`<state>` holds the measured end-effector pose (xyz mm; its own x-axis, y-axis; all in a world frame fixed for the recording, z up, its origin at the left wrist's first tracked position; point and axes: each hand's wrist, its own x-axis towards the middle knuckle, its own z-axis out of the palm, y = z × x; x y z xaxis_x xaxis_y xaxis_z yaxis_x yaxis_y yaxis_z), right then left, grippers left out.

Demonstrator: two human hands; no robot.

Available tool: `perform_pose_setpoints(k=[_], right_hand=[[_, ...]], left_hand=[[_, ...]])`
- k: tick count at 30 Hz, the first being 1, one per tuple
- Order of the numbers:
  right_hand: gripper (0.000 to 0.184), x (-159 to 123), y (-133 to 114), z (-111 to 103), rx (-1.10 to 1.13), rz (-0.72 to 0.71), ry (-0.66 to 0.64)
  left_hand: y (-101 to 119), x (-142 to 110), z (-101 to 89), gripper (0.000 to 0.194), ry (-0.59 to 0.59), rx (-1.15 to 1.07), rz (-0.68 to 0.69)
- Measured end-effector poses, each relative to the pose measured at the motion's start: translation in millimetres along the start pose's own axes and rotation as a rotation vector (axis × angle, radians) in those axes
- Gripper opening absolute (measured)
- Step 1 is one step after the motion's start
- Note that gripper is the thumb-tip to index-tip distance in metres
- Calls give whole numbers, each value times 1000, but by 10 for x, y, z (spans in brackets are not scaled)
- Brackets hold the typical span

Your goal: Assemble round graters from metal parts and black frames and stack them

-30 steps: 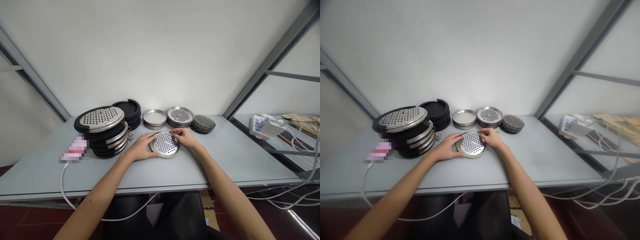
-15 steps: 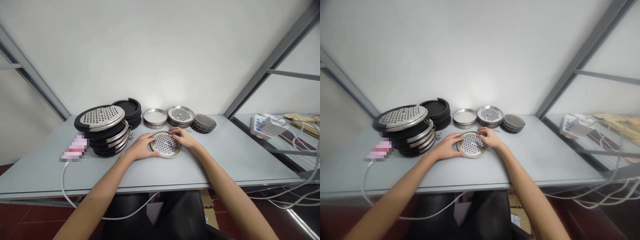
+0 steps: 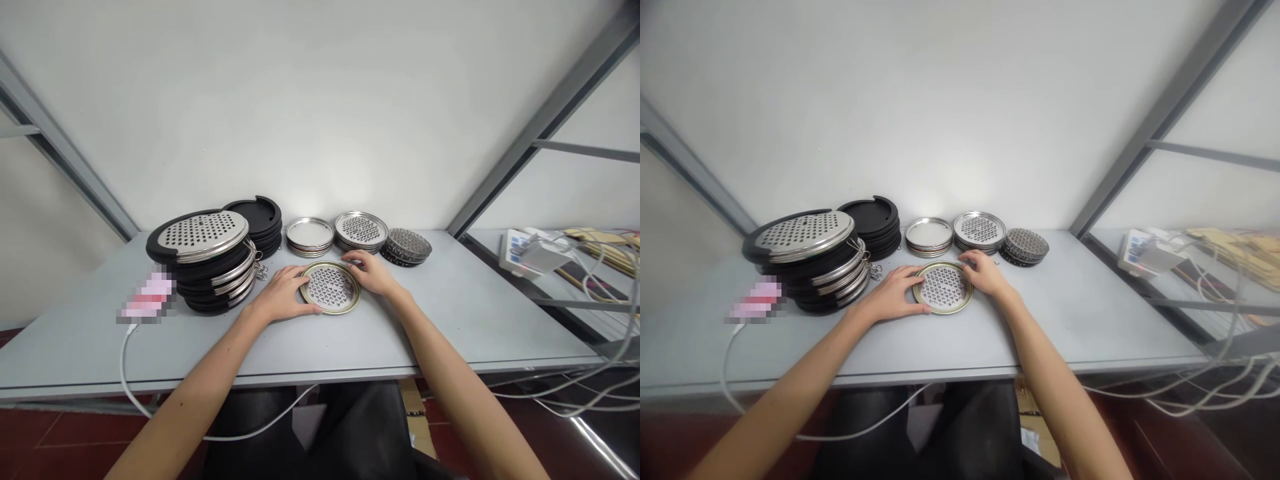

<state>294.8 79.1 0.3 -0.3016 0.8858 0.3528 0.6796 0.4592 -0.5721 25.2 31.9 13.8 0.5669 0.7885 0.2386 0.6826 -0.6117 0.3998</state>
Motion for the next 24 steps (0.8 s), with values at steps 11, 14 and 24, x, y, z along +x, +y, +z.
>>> perform_pose_setpoints(k=[11, 14, 24], right_hand=[[24, -27, -64, -33, -22, -111, -103], [24, -23, -101, -5, -34, -152, -99], [25, -50, -145, 67, -63, -160, -116]], left_hand=[[109, -3, -41, 33, 132, 100, 106], [136, -2, -52, 33, 121, 78, 131], [94, 2, 64, 95, 30, -89, 79]])
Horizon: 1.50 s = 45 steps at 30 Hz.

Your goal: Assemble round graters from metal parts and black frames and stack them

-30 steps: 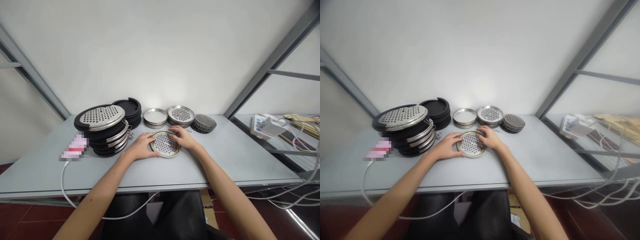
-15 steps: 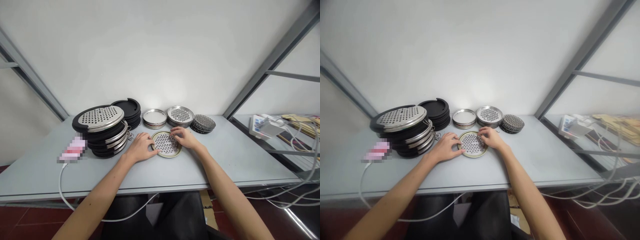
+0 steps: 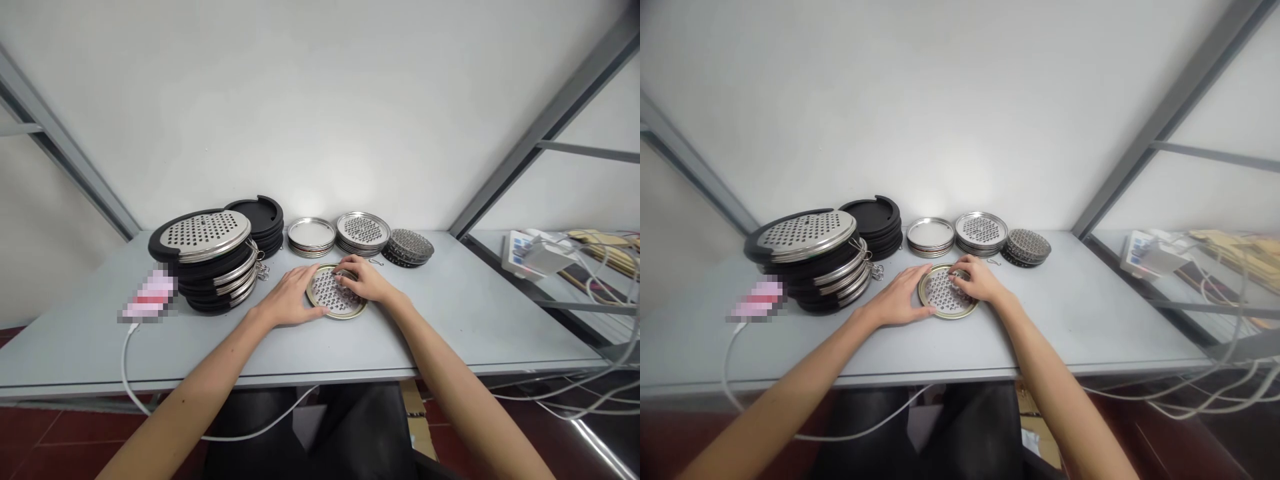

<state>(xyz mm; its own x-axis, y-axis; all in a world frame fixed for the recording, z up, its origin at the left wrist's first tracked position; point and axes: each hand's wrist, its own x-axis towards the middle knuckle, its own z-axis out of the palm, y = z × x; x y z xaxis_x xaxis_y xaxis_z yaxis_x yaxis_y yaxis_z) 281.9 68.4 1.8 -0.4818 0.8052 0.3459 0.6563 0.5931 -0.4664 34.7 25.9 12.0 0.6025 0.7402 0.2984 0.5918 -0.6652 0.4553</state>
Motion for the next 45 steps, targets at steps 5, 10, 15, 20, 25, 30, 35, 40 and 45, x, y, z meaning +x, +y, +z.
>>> perform_pose_setpoints(k=[5, 10, 15, 20, 25, 30, 35, 40, 45], right_hand=[[25, 6, -84, 6, 10, -18, -12], [24, 8, -110, 24, 19, -18, -15], [23, 13, -128, 22, 18, -23, -22], [32, 5, -132, 47, -1, -24, -6], [43, -3, -111, 81, -19, -51, -33], [44, -2, -106, 97, -29, -60, -51], [43, 5, -119, 93, -31, -78, -49], [37, 26, -133, 78, -40, -85, -45], [35, 43, -145, 79, -67, -113, -35]], left_hand=[[2, 3, 15, 108, -114, -10, 20], [-22, 0, 32, 113, -148, -31, -12], [-30, 4, 28, 112, -152, -39, -10], [-11, 4, 3, 112, -162, -31, -31], [-11, 6, 4, 110, -162, -46, -30], [-17, 7, 3, 110, -174, -31, -33], [-20, 3, 7, 110, -178, -29, -27], [-23, 9, 10, 114, -184, -19, -33], [-22, 15, 5, 115, -187, -18, -44]])
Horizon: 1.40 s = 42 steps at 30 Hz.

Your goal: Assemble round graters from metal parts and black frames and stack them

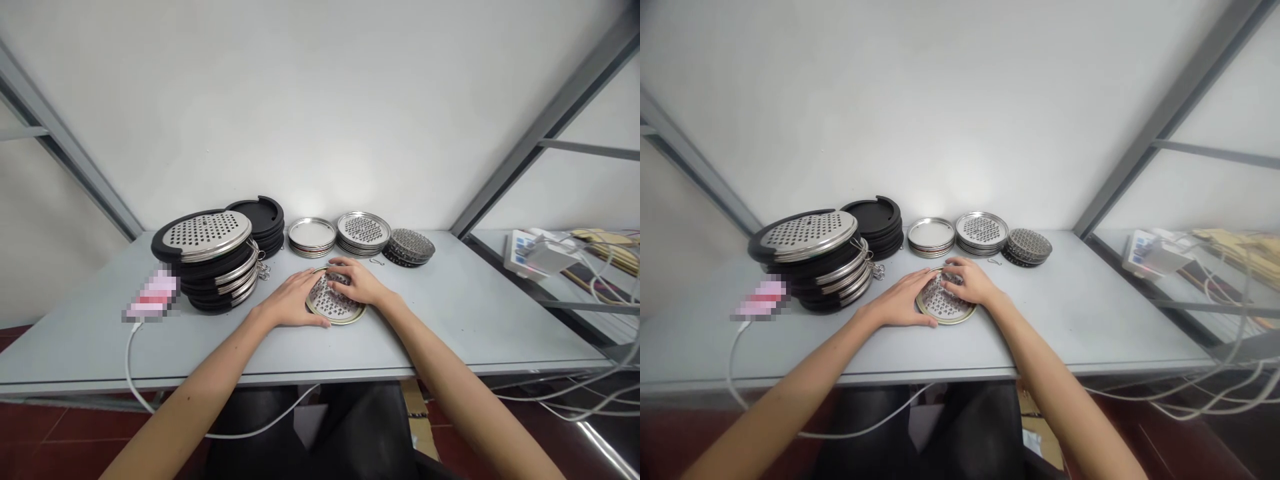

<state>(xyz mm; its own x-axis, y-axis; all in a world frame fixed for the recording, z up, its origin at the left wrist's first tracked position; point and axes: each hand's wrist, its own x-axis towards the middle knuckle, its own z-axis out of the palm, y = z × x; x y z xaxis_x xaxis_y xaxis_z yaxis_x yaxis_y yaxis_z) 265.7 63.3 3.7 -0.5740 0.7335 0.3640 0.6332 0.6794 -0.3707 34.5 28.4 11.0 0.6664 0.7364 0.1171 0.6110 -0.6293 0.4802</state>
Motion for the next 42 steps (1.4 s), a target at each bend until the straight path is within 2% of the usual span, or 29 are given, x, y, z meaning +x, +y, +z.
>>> perform_pose_setpoints(k=[23, 28, 33, 38, 42], right_hand=[[27, 18, 17, 48, 10, -54, 30], [29, -29, 19, 55, 41, 1, 48], [42, -54, 14, 40, 85, -32, 123], [61, -44, 4, 33, 119, -55, 74], [58, -46, -7, 42, 97, -30, 54]], left_hand=[[-15, 3, 15, 124, 42, -13, 15], [-18, -1, 9, 125, 46, -53, 12], [-16, 1, -4, 127, 40, -69, 31], [-11, -2, -12, 128, 20, -44, 22], [5, -5, -24, 126, 15, -43, 13]])
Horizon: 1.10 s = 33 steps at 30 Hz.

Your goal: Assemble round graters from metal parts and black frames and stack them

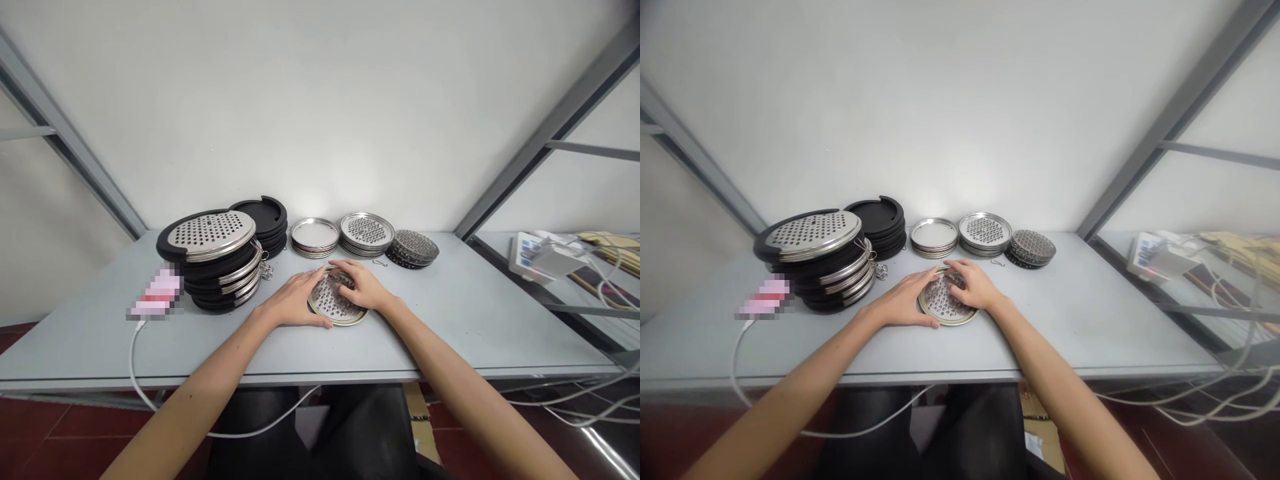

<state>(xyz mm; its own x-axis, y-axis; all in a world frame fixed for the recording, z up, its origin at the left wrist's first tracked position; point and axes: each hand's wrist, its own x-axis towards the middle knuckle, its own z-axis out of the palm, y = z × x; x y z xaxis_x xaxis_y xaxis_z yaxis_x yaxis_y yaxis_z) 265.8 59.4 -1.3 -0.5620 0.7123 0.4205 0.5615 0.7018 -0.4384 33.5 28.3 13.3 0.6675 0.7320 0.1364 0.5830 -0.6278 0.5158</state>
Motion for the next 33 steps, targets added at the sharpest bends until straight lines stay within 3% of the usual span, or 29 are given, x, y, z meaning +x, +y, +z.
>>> perform_pose_setpoints(k=[14, 26, 33], right_hand=[[45, 44, -36, -25, -1, 15, -20], [54, -6, 17, 4, 7, 13, 13], [41, 46, -18, -20, -64, -22, -13]], left_hand=[[-16, 0, 13, 124, 3, -32, -3], [-13, 6, 12, 125, 11, -33, -6], [-18, 11, 17, 124, 12, -43, -7]])
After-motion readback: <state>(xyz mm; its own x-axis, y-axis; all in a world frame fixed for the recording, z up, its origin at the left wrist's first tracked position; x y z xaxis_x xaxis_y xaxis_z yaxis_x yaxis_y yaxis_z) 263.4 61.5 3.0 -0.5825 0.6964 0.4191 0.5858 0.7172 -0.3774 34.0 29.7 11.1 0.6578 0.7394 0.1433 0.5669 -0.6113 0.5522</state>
